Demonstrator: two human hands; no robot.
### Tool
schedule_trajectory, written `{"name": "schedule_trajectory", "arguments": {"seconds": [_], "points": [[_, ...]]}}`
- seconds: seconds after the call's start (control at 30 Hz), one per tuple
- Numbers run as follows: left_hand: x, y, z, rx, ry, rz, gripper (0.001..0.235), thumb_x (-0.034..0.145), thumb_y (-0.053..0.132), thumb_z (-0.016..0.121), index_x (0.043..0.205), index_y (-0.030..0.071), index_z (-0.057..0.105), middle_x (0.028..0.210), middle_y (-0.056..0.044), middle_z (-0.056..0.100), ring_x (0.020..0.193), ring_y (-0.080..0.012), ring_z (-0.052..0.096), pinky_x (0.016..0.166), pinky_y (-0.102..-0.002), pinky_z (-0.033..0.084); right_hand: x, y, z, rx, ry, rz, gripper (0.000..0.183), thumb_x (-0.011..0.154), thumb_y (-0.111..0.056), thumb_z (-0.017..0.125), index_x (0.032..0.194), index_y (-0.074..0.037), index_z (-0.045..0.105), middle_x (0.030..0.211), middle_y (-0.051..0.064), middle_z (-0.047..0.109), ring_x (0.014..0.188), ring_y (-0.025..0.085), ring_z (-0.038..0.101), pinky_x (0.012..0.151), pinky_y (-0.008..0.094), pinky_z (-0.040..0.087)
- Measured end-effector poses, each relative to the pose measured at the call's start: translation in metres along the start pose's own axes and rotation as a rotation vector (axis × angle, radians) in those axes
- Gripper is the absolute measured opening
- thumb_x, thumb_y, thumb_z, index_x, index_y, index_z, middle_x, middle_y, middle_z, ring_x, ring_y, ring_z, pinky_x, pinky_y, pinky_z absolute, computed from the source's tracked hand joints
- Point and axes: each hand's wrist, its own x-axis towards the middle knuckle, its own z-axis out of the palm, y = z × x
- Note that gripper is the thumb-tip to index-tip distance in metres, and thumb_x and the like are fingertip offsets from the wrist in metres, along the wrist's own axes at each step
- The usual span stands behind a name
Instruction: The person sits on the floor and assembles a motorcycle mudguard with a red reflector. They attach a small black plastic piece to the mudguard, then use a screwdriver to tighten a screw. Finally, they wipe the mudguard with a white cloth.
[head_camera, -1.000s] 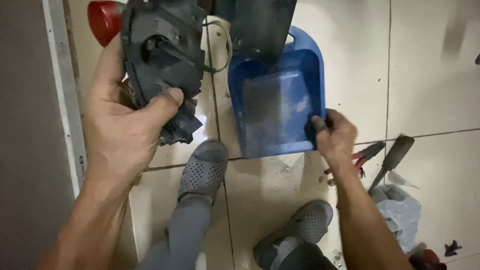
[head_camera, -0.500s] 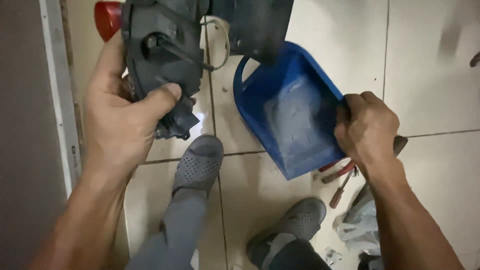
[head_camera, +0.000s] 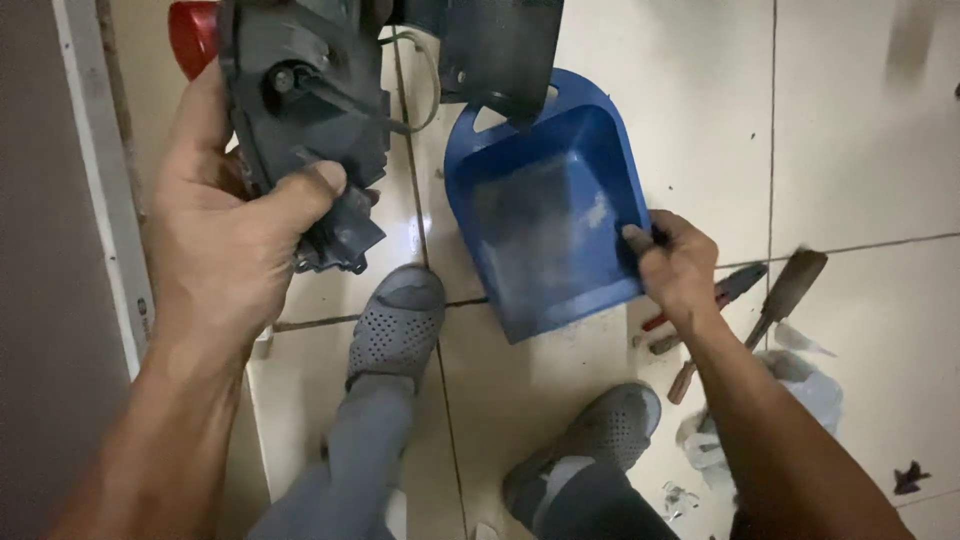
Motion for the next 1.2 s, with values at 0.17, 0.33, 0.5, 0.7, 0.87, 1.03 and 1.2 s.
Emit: {"name": "schedule_trajectory", "arguments": {"seconds": [0.17,0.33,0.5,0.7,0.87,1.03,1.2], "points": [[0.000,-0.015,0.003,0.004,-0.044,0.031,0.060,0.086,-0.001,0.068,0.143,0.013,0.052,0.121,0.001,0.064,0.103,-0.0102,0.064,0.087,-0.023,0.058,-0.002,0.010,0.010,-0.179,-0.031,-0.077,0.031,0.094,-0.027,0.063,0.123,-0.018,0.068,0.103,0.007,0.071,0.092,0.025,0.064,0.085,0.037,0.049],[-0.009,-0.020,0.013,0.102,-0.009,0.126,0.067,0.092,-0.004,0.078,0.150,0.015,0.053,0.137,-0.007,0.065,0.117,-0.0157,0.067,0.095,-0.028,0.063,-0.040,0.055,-0.021,-0.327,-0.099,-0.219,0.060,0.090,-0.040,0.064,0.142,-0.010,0.054,0.140,0.018,0.059,0.128,0.037,0.056,0.108,0.044,0.040],[-0.013,-0.027,0.025,0.119,-0.161,-0.302,0.039,0.096,0.033,0.052,0.129,0.017,0.066,0.110,0.002,0.068,0.091,-0.0101,0.070,0.069,-0.023,0.057,-0.106,0.136,-0.031,-0.245,-0.078,0.049,0.027,0.090,-0.038,0.060,0.107,-0.021,0.073,0.111,0.004,0.075,0.103,0.027,0.069,0.087,0.041,0.049],[-0.015,-0.066,0.022,0.219,-0.339,-0.209,0.048,0.102,0.034,0.046,0.142,0.009,0.058,0.121,-0.007,0.062,0.097,-0.0160,0.060,0.070,-0.029,0.050,-0.138,0.211,-0.005,-0.092,0.322,0.421,0.038,0.092,-0.036,0.073,0.119,-0.008,0.070,0.107,0.017,0.072,0.101,0.035,0.071,0.092,0.047,0.055],[-0.022,-0.057,0.034,0.422,-0.394,-0.078,0.043,0.109,0.022,0.046,0.144,0.000,0.057,0.133,-0.020,0.054,0.114,-0.0283,0.053,0.084,-0.042,0.047,-0.122,0.213,0.000,-0.126,0.311,0.481,0.053,0.090,-0.044,0.074,0.128,-0.008,0.064,0.111,0.015,0.069,0.106,0.033,0.069,0.095,0.045,0.054],[-0.015,-0.082,0.039,0.627,-0.412,0.040,0.037,0.116,0.010,0.046,0.146,-0.010,0.055,0.145,-0.033,0.046,0.130,-0.0408,0.046,0.097,-0.055,0.043,-0.113,0.224,0.002,-0.154,0.264,0.449,0.049,0.088,-0.043,0.065,0.122,-0.007,0.069,0.113,0.015,0.073,0.105,0.036,0.067,0.091,0.047,0.051],[-0.042,-0.017,0.064,0.271,-0.094,-0.080,0.073,0.080,0.005,0.072,0.148,0.021,0.050,0.122,-0.007,0.068,0.098,-0.0150,0.067,0.077,-0.029,0.057,-0.144,0.210,-0.001,-0.074,0.433,0.166,0.029,0.094,-0.048,0.063,0.096,-0.019,0.068,0.087,0.004,0.073,0.075,0.023,0.068,0.075,0.041,0.049]]}}
